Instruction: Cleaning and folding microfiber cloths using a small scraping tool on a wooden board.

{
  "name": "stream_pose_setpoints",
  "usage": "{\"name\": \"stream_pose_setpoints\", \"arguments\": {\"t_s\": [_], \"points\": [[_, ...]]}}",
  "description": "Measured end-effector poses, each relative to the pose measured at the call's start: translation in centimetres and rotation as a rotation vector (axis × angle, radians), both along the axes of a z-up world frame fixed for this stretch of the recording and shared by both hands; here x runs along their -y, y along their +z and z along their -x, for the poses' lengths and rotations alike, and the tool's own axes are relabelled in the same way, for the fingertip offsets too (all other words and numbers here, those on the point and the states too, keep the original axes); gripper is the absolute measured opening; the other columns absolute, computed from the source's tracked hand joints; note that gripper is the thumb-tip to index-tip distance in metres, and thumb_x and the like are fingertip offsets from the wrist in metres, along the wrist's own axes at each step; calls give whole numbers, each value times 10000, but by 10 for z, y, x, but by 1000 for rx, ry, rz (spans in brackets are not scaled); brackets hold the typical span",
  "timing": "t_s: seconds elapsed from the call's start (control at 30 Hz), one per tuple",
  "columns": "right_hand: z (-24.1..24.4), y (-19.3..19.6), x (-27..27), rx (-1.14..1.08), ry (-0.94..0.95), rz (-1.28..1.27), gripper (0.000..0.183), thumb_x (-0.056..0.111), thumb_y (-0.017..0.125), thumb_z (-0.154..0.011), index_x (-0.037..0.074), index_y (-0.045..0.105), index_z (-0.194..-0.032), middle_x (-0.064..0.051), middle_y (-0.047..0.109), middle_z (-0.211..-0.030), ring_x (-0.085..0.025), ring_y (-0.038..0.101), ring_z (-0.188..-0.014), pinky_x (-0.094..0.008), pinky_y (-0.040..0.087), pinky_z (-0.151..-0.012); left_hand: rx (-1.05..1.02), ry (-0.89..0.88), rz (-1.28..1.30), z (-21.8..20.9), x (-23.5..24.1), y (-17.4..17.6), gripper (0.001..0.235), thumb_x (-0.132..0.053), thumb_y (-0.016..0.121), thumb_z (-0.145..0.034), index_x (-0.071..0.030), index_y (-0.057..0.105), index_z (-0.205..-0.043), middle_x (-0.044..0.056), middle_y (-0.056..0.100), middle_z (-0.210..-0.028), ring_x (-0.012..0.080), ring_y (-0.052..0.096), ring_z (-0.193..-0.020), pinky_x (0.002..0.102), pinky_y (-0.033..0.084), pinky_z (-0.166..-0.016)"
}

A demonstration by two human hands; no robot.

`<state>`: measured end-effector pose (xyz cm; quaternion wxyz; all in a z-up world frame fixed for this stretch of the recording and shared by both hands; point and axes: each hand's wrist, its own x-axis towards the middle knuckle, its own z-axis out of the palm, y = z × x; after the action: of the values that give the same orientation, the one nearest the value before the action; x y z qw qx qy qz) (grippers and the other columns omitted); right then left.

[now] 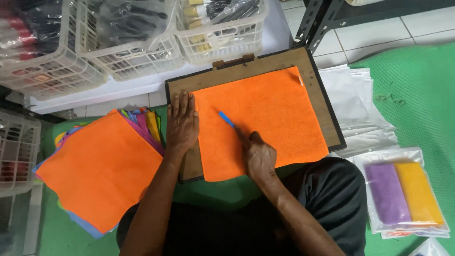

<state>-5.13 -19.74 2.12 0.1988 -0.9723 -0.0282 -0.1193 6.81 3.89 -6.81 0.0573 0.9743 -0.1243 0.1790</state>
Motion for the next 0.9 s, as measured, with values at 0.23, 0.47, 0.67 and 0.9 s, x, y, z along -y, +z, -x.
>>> {"name": "stream_pose_setpoints", "arguments": {"t_s": [0.23,0.47,0.67,0.9], "points": [[-6,2,162,-93,-545,325,373,464,597,-1052,145,633,-862,-43,673,-677,-318,760,-669,-438,593,-544,-85,18,25,5,3,17,587,-304,337,-1061,-118,331,-1618,135,297,-1682,372,240,-1546,565,216,-1219],[11,4,53,37,-363,-198,264,278,482,-1047,374,727,-1031,80,573,-783,-150,648,-761,-288,489,-657,-145,-84,-5,8,4,24,602,-342,349,-1091,-126,262,-1647,120,125,-1735,364,107,-1578,605,137,-1234],[25,14,91,-121,-376,280,322,256,476,-1001,361,673,-1234,41,676,-840,-242,758,-753,-387,607,-597,-241,-169,3,11,2,31,570,-370,274,-1113,-198,230,-1655,38,141,-1740,278,118,-1593,647,108,-1221],[-19,-51,228,112,-588,88,410,399,668,-1013,332,680,-1417,-97,745,-847,-393,747,-835,-537,585,-751,-93,-27,259,-27,8,-5,431,-413,484,-1072,-226,611,-1439,-5,541,-1514,240,506,-1373,478,383,-1099]]}}
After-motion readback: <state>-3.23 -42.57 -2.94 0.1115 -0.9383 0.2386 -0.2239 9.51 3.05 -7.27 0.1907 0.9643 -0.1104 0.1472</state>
